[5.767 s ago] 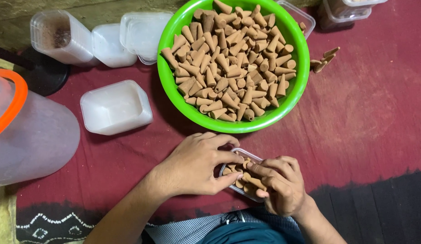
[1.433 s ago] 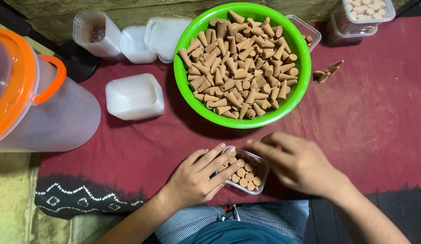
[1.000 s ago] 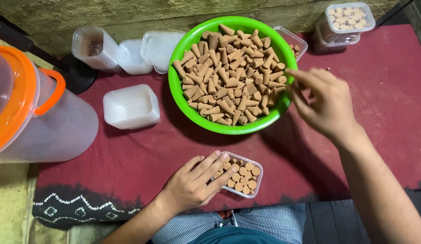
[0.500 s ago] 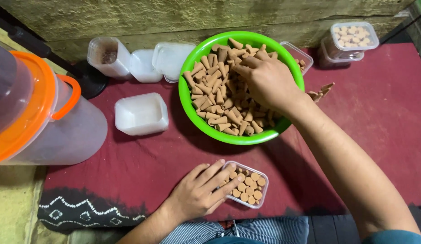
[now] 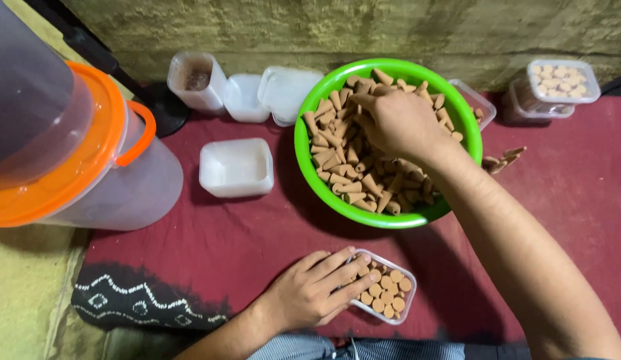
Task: The person picks up incense cones from a bowl and places them into small plastic containers by hand, filling the containers before stacking them together.
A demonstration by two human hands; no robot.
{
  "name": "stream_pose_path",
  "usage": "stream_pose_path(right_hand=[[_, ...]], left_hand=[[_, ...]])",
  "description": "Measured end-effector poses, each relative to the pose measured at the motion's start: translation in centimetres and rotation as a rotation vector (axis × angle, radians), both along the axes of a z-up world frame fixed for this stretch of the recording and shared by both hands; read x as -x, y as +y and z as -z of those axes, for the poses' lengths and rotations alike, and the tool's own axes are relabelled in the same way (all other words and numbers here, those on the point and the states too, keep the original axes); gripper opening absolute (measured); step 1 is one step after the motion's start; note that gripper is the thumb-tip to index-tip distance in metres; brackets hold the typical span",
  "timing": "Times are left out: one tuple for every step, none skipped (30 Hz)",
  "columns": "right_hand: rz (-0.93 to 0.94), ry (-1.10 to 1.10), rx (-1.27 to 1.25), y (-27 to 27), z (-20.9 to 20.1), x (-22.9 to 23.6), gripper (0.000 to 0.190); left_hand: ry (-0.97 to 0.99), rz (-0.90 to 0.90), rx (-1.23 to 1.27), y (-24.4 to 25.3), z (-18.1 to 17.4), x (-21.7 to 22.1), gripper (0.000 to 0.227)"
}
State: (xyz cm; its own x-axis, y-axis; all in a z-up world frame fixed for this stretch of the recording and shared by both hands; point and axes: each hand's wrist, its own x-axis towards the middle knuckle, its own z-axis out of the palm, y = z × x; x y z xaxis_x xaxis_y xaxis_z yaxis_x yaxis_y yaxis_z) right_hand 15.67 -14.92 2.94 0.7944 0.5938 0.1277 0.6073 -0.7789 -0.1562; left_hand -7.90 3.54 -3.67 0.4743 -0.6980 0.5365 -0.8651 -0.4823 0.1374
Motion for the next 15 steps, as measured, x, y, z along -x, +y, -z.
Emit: stream_pose_path(right_hand=[[-0.001, 0.013, 0.001, 0.1, 0.2, 0.0, 0.036], [-0.015, -0.004, 0.003, 0.0, 0.3, 0.0, 0.027], [-0.028, -0.021, 0.004, -0.1, 0.5, 0.0, 0.019], [-0.023, -0.012, 0.007, -0.3, 0.8, 0.1, 0.019], [-0.019, -0.034, -0.029, -0.5, 1.1, 0.2, 0.014], [-0.018, -0.065, -0.065, -0.6, 1.2, 0.2, 0.013], [-0.015, -0.063, -0.063, -1.0, 0.8, 0.6, 0.013], [-0.043, -0.078, -0.148, -1.4, 0.4, 1.1, 0.009], [-0.072, -0.093, -0.233, -1.8, 0.0, 1.6, 0.016], [-0.065, -0.092, -0.232, -2.4, -0.7, 2.8, 0.016], [-0.163, -0.097, -0.366, -3.0, -1.4, 4.1, 0.012], [-0.261, -0.104, -0.5, -3.5, -2.1, 5.3, 0.013], [-0.253, -0.104, -0.5, -3.9, -2.8, 7.6, 0.013], [-0.287, 0.017, -0.615, -4.1, -3.4, 9.9, 0.008], [-0.32, 0.141, -0.73, -4.4, -4.1, 12.1, 0.003]], left_hand=[[0.013, -0.001, 0.001, 0.1, 0.0, 0.1, 0.037], [0.017, -0.001, -0.007, 0.1, -0.1, 0.0, 0.037], [0.02, 0.0, -0.014, 0.1, -0.1, 0.0, 0.036], [0.03, 0.005, -0.011, 0.1, -0.1, 0.1, 0.036], [0.039, 0.003, -0.007, 0.1, -0.1, 0.2, 0.034], [0.04, -0.003, -0.004, 0.0, -0.2, 0.1, 0.032], [0.042, 0.0, -0.002, -0.1, -0.2, 0.1, 0.032], [0.023, -0.009, -0.001, -0.1, -0.2, 0.0, 0.033], [0.003, -0.019, 0.0, -0.1, -0.2, 0.0, 0.033], [0.005, -0.012, 0.0, -0.1, -0.3, 0.0, 0.033], [0.0, -0.016, -0.002, -0.1, -0.3, 0.0, 0.033], [-0.005, -0.019, -0.006, -0.1, -0.4, -0.1, 0.033], [-0.003, -0.012, -0.006, -0.1, -0.4, -0.2, 0.033], [0.006, -0.012, -0.001, -0.1, -0.5, -0.1, 0.034], [0.015, -0.011, 0.003, -0.1, -0.5, -0.1, 0.035]])
